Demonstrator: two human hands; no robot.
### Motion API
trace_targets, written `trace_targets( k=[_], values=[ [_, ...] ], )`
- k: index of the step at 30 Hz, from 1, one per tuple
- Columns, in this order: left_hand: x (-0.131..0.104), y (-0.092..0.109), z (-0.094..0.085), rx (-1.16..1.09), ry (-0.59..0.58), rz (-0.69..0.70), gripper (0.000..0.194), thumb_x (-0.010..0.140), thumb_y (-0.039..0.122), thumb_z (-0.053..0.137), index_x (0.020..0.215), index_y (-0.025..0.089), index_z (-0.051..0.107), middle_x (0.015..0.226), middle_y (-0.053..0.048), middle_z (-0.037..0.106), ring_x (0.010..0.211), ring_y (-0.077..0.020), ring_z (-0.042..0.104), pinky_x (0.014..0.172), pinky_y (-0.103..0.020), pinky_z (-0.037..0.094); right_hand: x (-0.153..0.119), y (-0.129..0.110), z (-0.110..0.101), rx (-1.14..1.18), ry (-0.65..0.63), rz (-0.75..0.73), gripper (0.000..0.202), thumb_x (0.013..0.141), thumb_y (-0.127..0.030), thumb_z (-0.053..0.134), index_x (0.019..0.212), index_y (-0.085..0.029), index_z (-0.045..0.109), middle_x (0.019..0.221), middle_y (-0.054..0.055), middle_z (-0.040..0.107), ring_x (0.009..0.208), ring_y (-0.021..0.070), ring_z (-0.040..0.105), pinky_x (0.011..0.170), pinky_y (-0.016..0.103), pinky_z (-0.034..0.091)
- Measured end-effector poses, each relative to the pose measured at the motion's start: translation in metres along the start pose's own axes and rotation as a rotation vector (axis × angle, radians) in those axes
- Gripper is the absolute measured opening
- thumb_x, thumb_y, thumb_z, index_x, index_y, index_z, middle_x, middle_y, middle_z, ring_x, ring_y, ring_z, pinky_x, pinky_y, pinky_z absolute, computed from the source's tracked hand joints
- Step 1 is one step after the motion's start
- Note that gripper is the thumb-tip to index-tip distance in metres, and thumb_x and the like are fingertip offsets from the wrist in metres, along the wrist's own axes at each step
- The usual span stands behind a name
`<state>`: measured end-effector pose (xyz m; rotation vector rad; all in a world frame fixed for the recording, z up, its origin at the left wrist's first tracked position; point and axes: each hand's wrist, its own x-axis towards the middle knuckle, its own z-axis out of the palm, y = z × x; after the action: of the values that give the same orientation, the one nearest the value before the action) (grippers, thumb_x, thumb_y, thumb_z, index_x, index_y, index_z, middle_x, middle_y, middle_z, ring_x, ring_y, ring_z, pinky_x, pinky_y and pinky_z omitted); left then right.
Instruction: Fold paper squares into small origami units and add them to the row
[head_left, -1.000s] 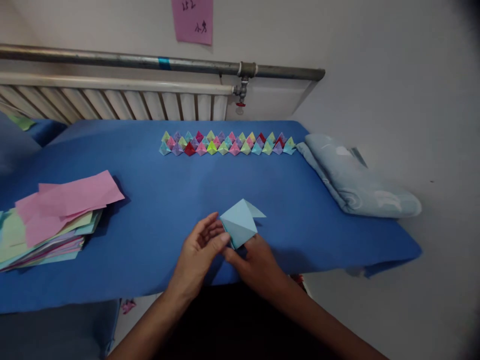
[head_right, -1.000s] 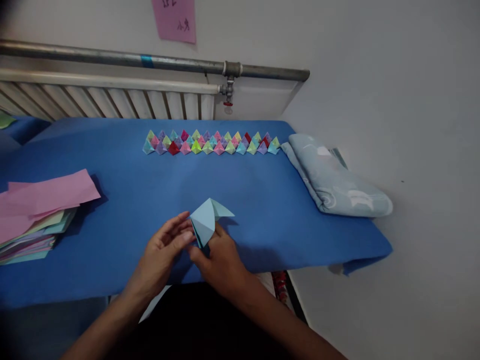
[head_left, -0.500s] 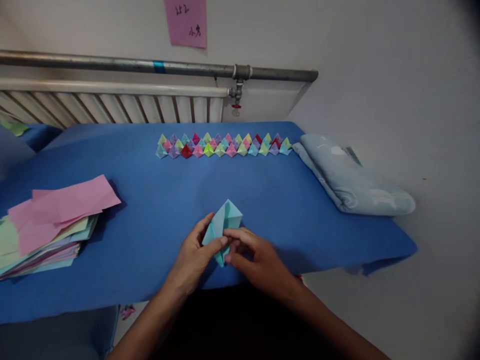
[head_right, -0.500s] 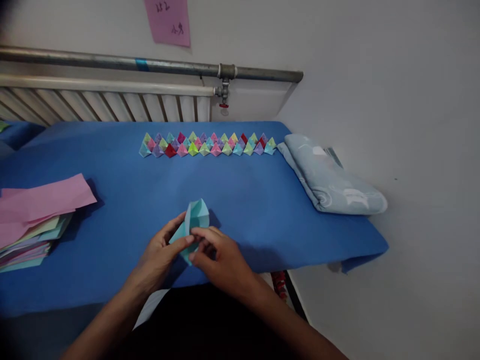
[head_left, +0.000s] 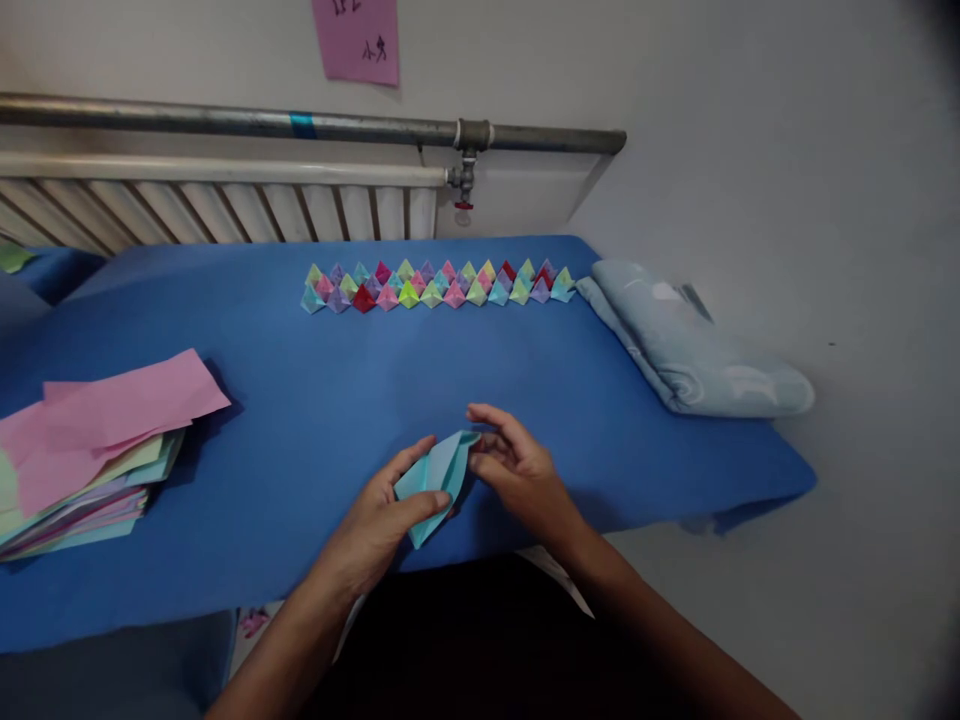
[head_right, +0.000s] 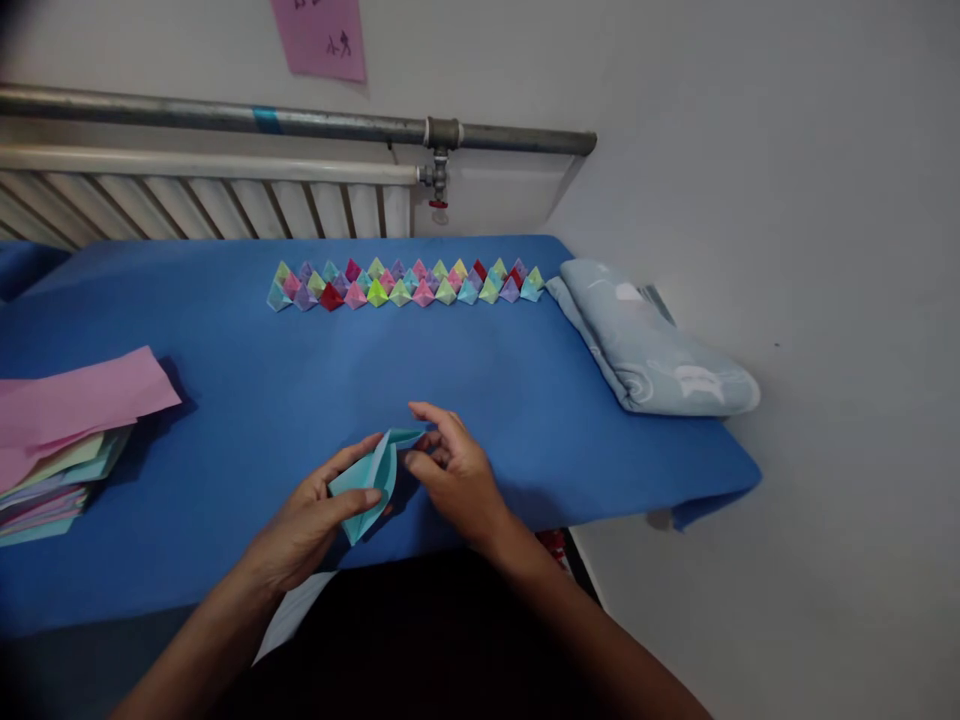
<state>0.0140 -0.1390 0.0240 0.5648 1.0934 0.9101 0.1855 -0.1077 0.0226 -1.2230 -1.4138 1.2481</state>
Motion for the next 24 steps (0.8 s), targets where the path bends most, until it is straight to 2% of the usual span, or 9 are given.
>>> trace_targets(
  k=[3, 6, 9, 11, 14, 17, 19, 21, 24],
  values=[
    [0.001, -0.004, -0.003, 0.146, -0.025, 0.012, 0.065, 0.066, 0.017, 0.077, 0.128, 0.028, 0.06, 0.095, -0.002, 0.07, 0.073, -0.012, 0.059, 0.069, -0.024, 0.044, 0.003, 0.001, -0.003, -0.138, -0.065, -0.121, 0.04, 0.076, -0.017, 0.06, 0.113, -0.03, 0.065, 0.125, 0.004, 0.056, 0.099, 0.0172, 0.058, 0.089, 0.037, 0.049],
    [0.001, -0.004, -0.003, 0.207, -0.042, 0.009, 0.063, 0.068, 0.019, 0.076, 0.128, 0.03, 0.06, 0.101, -0.002, 0.071, 0.082, -0.0148, 0.061, 0.072, -0.024, 0.044, 0.004, 0.001, -0.006, -0.199, -0.112, -0.229, 0.027, 0.077, -0.015, 0.058, 0.097, -0.028, 0.07, 0.117, 0.004, 0.06, 0.107, 0.0189, 0.058, 0.093, 0.039, 0.046],
    [0.0, 0.002, 0.0, 0.041, -0.047, 0.038, 0.052, 0.068, 0.028, 0.078, 0.118, 0.025, 0.067, 0.121, -0.006, 0.066, 0.109, -0.0213, 0.059, 0.089, -0.028, 0.045, 0.002, 0.004, -0.006, -0.229, -0.144, -0.315, 0.02, 0.082, -0.017, 0.057, 0.091, -0.027, 0.071, 0.106, 0.005, 0.064, 0.105, 0.0196, 0.06, 0.092, 0.039, 0.047],
    [-0.001, 0.008, 0.001, -0.151, -0.035, 0.028, 0.046, 0.072, 0.042, 0.074, 0.112, 0.019, 0.07, 0.125, -0.011, 0.064, 0.116, -0.0252, 0.057, 0.095, -0.032, 0.045, 0.001, 0.007, -0.006, -0.239, -0.132, -0.344, 0.018, 0.084, -0.019, 0.056, 0.092, -0.027, 0.071, 0.103, 0.005, 0.066, 0.102, 0.02, 0.061, 0.09, 0.039, 0.048],
    [-0.001, 0.015, 0.0, -0.319, 0.001, -0.056, 0.045, 0.078, 0.046, 0.067, 0.108, 0.013, 0.071, 0.115, -0.014, 0.067, 0.104, -0.025, 0.063, 0.087, -0.033, 0.051, 0.0, 0.01, -0.005, -0.238, -0.069, -0.35, 0.018, 0.087, -0.022, 0.054, 0.094, -0.027, 0.07, 0.101, 0.005, 0.068, 0.099, 0.0202, 0.062, 0.089, 0.04, 0.048],
    [0.002, 0.014, -0.002, -0.293, 0.023, -0.096, 0.03, 0.074, 0.027, 0.071, 0.1, 0.011, 0.072, 0.101, -0.012, 0.071, 0.088, -0.0183, 0.066, 0.079, -0.027, 0.053, 0.0, 0.011, -0.005, -0.228, -0.031, -0.352, 0.02, 0.087, -0.022, 0.052, 0.095, -0.027, 0.07, 0.098, 0.004, 0.069, 0.097, 0.0201, 0.063, 0.089, 0.039, 0.048],
    [0.003, 0.011, -0.003, -0.245, -0.01, -0.097, 0.028, 0.069, 0.017, 0.076, 0.096, 0.012, 0.072, 0.092, -0.009, 0.072, 0.081, -0.0148, 0.066, 0.076, -0.024, 0.052, 0.0, 0.011, -0.005, -0.223, -0.027, -0.359, 0.021, 0.087, -0.021, 0.052, 0.095, -0.028, 0.07, 0.097, 0.004, 0.069, 0.095, 0.0198, 0.063, 0.088, 0.039, 0.048],
    [0.005, 0.008, -0.004, -0.193, -0.046, -0.099, 0.028, 0.065, 0.018, 0.079, 0.092, 0.013, 0.071, 0.084, -0.007, 0.071, 0.073, -0.013, 0.065, 0.072, -0.024, 0.052, 0.0, 0.01, -0.005, -0.23, -0.039, -0.372, 0.022, 0.087, -0.021, 0.052, 0.096, -0.028, 0.071, 0.097, 0.004, 0.069, 0.095, 0.0198, 0.063, 0.087, 0.038, 0.049],
    [0.007, 0.005, -0.004, -0.128, -0.032, -0.093, 0.027, 0.063, 0.024, 0.083, 0.083, 0.013, 0.069, 0.075, -0.003, 0.068, 0.064, -0.011, 0.062, 0.063, -0.023, 0.05, -0.001, 0.008, -0.004, -0.281, -0.103, -0.404, 0.025, 0.087, -0.018, 0.05, 0.099, -0.027, 0.07, 0.097, 0.004, 0.068, 0.097, 0.0201, 0.062, 0.087, 0.038, 0.049]
  ],
)
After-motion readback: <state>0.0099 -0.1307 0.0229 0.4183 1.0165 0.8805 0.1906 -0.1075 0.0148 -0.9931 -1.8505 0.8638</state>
